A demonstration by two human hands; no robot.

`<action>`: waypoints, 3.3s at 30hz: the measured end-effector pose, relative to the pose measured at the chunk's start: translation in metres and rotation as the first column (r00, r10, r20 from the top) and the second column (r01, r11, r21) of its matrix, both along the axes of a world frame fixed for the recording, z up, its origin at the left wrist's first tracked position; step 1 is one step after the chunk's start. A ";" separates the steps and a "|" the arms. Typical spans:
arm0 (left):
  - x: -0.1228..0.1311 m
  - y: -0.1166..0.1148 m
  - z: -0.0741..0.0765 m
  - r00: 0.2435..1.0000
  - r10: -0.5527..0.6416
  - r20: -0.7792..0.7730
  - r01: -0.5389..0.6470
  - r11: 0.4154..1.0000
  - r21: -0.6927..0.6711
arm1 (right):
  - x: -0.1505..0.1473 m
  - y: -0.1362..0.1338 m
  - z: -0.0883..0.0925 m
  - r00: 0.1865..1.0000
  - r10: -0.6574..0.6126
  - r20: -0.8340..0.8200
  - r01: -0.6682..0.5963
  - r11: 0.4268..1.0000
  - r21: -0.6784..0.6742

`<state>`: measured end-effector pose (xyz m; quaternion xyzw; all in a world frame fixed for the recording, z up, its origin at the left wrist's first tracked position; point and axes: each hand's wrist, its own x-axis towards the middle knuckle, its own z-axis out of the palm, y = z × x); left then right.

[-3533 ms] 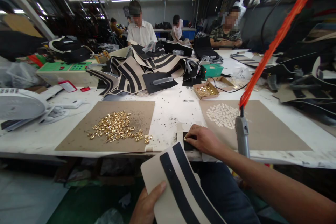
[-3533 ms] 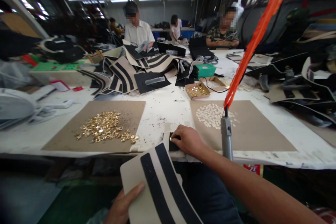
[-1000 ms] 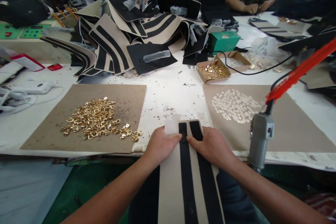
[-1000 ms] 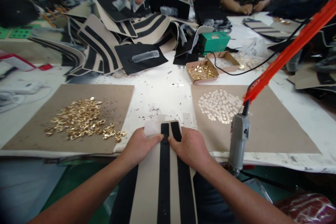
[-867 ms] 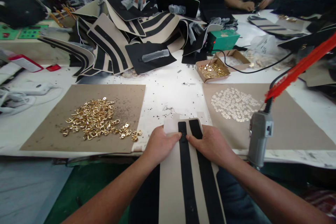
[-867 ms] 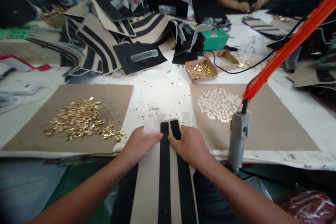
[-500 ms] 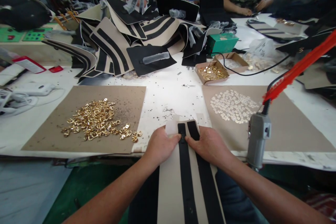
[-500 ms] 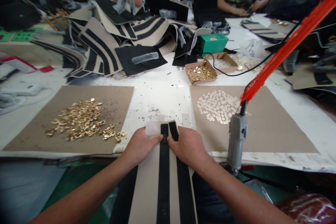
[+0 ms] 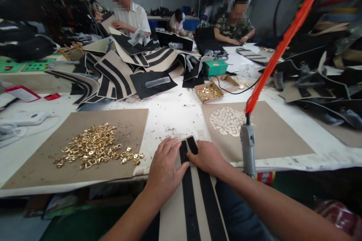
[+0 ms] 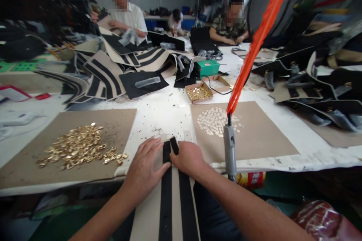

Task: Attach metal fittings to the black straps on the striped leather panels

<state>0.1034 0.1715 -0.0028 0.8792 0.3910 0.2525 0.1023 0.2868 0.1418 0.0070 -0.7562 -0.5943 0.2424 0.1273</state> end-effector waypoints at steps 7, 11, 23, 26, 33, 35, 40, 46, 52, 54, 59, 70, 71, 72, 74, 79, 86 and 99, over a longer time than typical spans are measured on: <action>0.003 -0.012 -0.005 0.991 -0.078 -0.105 0.085 0.995 0.059 | -0.003 -0.001 -0.003 1.000 0.007 -0.002 -0.007 0.999 0.041; 0.003 -0.008 -0.017 0.997 0.007 0.071 0.002 0.993 -0.118 | 0.001 -0.002 -0.002 0.996 0.024 -0.089 -0.018 0.998 0.065; 0.002 -0.011 -0.027 0.961 0.054 0.271 0.005 0.977 -0.214 | 0.112 -0.027 -0.013 0.961 -0.259 0.095 0.227 0.939 0.260; 0.001 -0.012 -0.027 0.958 0.054 0.280 0.006 0.978 -0.210 | 0.117 -0.025 -0.021 0.955 -0.255 0.148 0.216 0.947 0.238; 0.001 -0.012 -0.029 0.960 0.068 0.271 -0.010 0.978 -0.209 | 0.118 -0.017 -0.025 0.958 -0.226 0.178 0.191 0.962 0.194; 0.001 -0.013 -0.030 0.961 0.069 0.268 -0.012 0.978 -0.210 | 0.120 -0.016 -0.025 0.956 -0.238 0.170 0.206 0.960 0.188; 0.000 -0.013 -0.033 0.962 0.072 0.262 -0.018 0.979 -0.202 | 0.123 -0.014 -0.026 0.960 -0.236 0.149 0.209 0.962 0.177; 0.000 -0.014 -0.031 0.964 0.076 0.256 -0.020 0.976 -0.216 | 0.122 -0.013 -0.028 0.956 -0.258 0.141 0.229 0.954 0.194; -0.001 -0.015 -0.031 0.960 0.082 0.267 -0.022 0.976 -0.219 | 0.123 -0.013 -0.028 0.959 -0.253 0.128 0.230 0.958 0.170; -0.001 -0.015 -0.031 0.959 0.083 0.270 -0.023 0.976 -0.218 | 0.123 -0.014 -0.027 0.965 -0.238 0.106 0.222 0.964 0.149; -0.001 -0.016 -0.030 0.959 0.081 0.272 -0.021 0.976 -0.218 | 0.123 -0.019 -0.028 0.976 -0.209 0.063 0.202 0.974 0.106; -0.002 -0.017 -0.032 0.954 0.086 0.287 -0.022 0.975 -0.219 | 0.125 -0.012 -0.021 0.971 -0.102 0.215 0.091 0.994 0.059; -0.002 -0.017 -0.032 0.954 0.087 0.288 -0.021 0.975 -0.223 | 0.124 -0.010 -0.020 0.964 -0.083 0.251 0.073 0.996 0.052; -0.002 -0.018 -0.031 0.953 0.089 0.289 -0.022 0.974 -0.226 | 0.123 -0.009 -0.019 0.955 -0.065 0.291 0.055 0.998 0.043; -0.002 -0.019 -0.030 0.952 0.094 0.291 -0.025 0.973 -0.230 | 0.120 -0.008 -0.017 0.928 -0.028 0.371 0.019 0.999 0.026; -0.002 -0.021 -0.031 0.951 0.107 0.290 -0.035 0.970 -0.242 | 0.110 -0.007 -0.010 0.856 0.061 0.514 -0.065 0.998 -0.010; -0.001 -0.022 -0.034 0.949 0.114 0.293 -0.040 0.968 -0.247 | 0.108 -0.007 -0.007 0.821 0.095 0.564 -0.113 0.994 -0.003; -0.001 -0.022 -0.035 0.953 0.117 0.280 -0.035 0.959 -0.280 | -0.006 -0.005 -0.001 0.935 0.346 -0.075 -0.326 0.924 0.201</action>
